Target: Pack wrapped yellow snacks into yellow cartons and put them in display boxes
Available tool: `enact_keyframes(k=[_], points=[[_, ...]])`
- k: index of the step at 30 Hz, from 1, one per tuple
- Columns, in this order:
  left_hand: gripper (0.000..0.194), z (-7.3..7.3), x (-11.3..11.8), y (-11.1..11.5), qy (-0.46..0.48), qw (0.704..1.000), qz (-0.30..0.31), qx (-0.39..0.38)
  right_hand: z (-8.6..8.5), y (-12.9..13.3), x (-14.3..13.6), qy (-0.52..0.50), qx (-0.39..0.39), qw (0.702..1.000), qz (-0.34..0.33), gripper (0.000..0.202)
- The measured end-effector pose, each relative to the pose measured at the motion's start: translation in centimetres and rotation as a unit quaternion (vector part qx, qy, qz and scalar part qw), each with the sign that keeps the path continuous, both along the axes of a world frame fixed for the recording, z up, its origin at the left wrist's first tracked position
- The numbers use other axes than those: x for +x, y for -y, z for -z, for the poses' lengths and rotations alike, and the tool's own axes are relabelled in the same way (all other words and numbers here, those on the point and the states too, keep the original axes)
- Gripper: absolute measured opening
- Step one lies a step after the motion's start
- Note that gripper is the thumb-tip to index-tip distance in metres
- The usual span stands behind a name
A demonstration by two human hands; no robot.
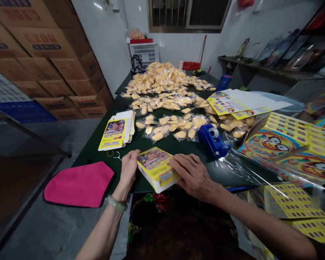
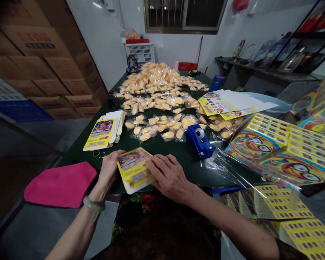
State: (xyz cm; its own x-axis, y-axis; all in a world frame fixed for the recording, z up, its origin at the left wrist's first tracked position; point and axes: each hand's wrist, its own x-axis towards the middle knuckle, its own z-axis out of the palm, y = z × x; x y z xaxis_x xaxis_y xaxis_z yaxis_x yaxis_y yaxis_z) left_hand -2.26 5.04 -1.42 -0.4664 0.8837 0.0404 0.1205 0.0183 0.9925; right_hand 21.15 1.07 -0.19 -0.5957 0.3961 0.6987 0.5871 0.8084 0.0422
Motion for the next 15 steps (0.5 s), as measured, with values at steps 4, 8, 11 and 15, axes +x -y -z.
enact_keyframes(k=[4, 8, 11, 15], points=[[0.067, -0.4, 1.2, 3.8, -0.327, 0.909, -0.063, 0.252, -1.6, -1.0, -1.8, -0.118, -0.105, 0.987, 0.041, 0.034], [0.102, -0.5, 2.4, 6.6, -0.519, 0.818, 0.074, 0.237, -4.2, -1.9, -3.6, -0.196, -0.488, 0.850, -0.022, 0.047], [0.100, 0.0, 1.5, 6.8, -0.495, 0.846, 0.058, 0.189, -5.1, -4.4, -3.7, -0.191, -0.626, 0.741, -0.147, 0.058], [0.096, 0.1, -0.6, 6.6, -0.399, 0.903, 0.027, 0.158, -2.5, -11.4, -3.3, -0.084, -0.421, 0.899, -0.090, 0.056]])
